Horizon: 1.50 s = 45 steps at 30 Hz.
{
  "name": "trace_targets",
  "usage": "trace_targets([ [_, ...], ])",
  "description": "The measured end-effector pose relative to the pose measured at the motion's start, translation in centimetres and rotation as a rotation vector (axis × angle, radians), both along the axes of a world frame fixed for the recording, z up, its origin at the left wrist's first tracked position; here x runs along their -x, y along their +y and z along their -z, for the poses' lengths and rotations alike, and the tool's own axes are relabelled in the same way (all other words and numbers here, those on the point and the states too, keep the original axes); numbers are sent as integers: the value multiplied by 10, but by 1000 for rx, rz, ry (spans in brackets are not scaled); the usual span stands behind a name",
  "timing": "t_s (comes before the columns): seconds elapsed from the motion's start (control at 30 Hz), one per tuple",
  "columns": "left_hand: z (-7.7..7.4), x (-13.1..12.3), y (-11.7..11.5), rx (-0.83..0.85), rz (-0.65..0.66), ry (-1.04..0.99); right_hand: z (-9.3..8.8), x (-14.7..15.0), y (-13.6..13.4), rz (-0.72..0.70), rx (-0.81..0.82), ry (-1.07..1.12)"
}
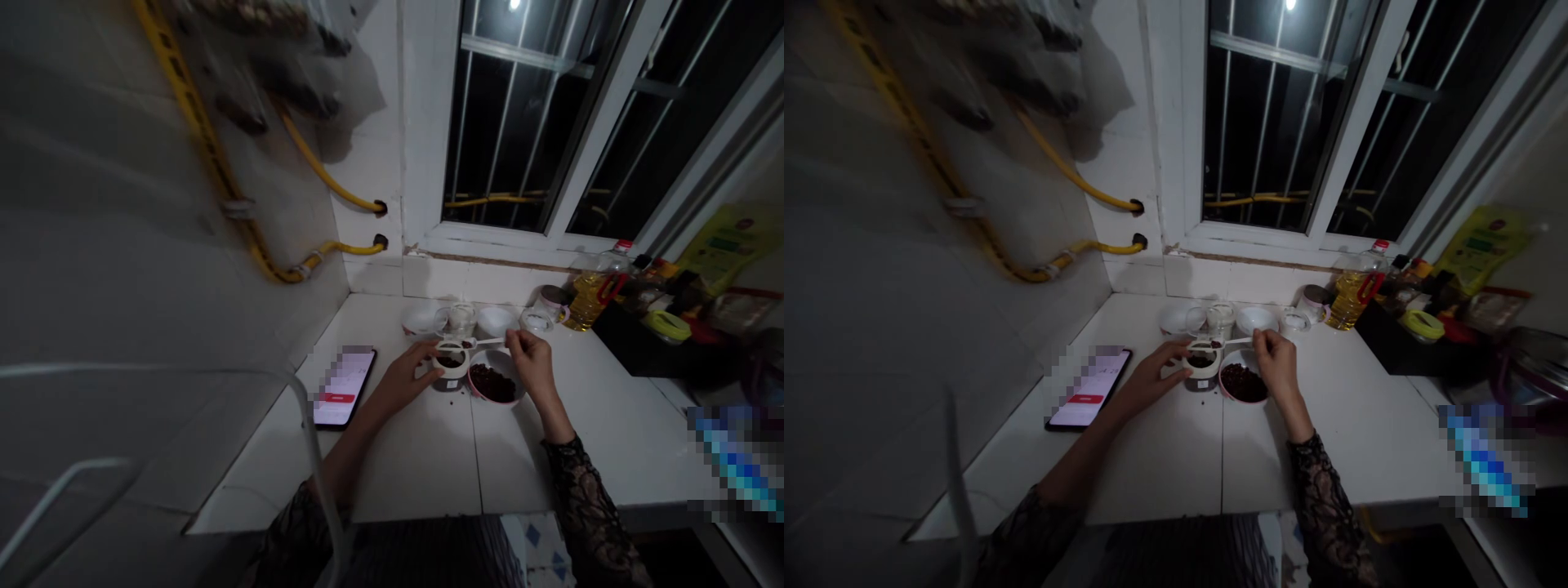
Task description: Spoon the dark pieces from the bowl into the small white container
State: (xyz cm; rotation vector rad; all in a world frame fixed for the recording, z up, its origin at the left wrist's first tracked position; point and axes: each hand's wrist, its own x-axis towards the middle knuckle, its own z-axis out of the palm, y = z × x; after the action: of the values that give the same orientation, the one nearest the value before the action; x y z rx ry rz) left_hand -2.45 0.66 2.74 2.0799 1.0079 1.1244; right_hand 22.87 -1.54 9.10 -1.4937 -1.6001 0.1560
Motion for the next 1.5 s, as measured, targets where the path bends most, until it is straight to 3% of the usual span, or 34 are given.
trace_targets([
  [0.2, 0, -1, 0, -4, -3, -12, 6, 32, -12, -167, -208, -580],
  [0.37, 1, -1, 1, 8, 1, -19, 5, 13, -11, -83, -282, -509],
  [0.5, 0, 0, 1, 9, 2, -23, 1, -21, -8, 21, -143, -419],
  [0.63, -2, 0, -1, 19, 9, -3, 4, -45, -6, 118, 57, -559],
  [0.73, -4, 0, -2, 16, 3, -3, 11, -47, -4, 178, 147, -656],
  [0.83, -3, 0, -2, 10, -1, -15, 17, -39, -2, 131, 222, -683],
  [0.93, -2, -1, -1, 20, -2, -18, 19, -32, -1, 74, 287, -637],
  [1.1, -5, 0, -3, 18, 0, -3, 19, -39, 1, 129, 343, -502],
  [1.27, -5, 0, -4, 21, -6, -5, 23, -53, 5, 126, 289, -315],
  [1.5, -4, -1, -2, 28, -5, -14, 25, -56, 7, 0, 267, 37],
])
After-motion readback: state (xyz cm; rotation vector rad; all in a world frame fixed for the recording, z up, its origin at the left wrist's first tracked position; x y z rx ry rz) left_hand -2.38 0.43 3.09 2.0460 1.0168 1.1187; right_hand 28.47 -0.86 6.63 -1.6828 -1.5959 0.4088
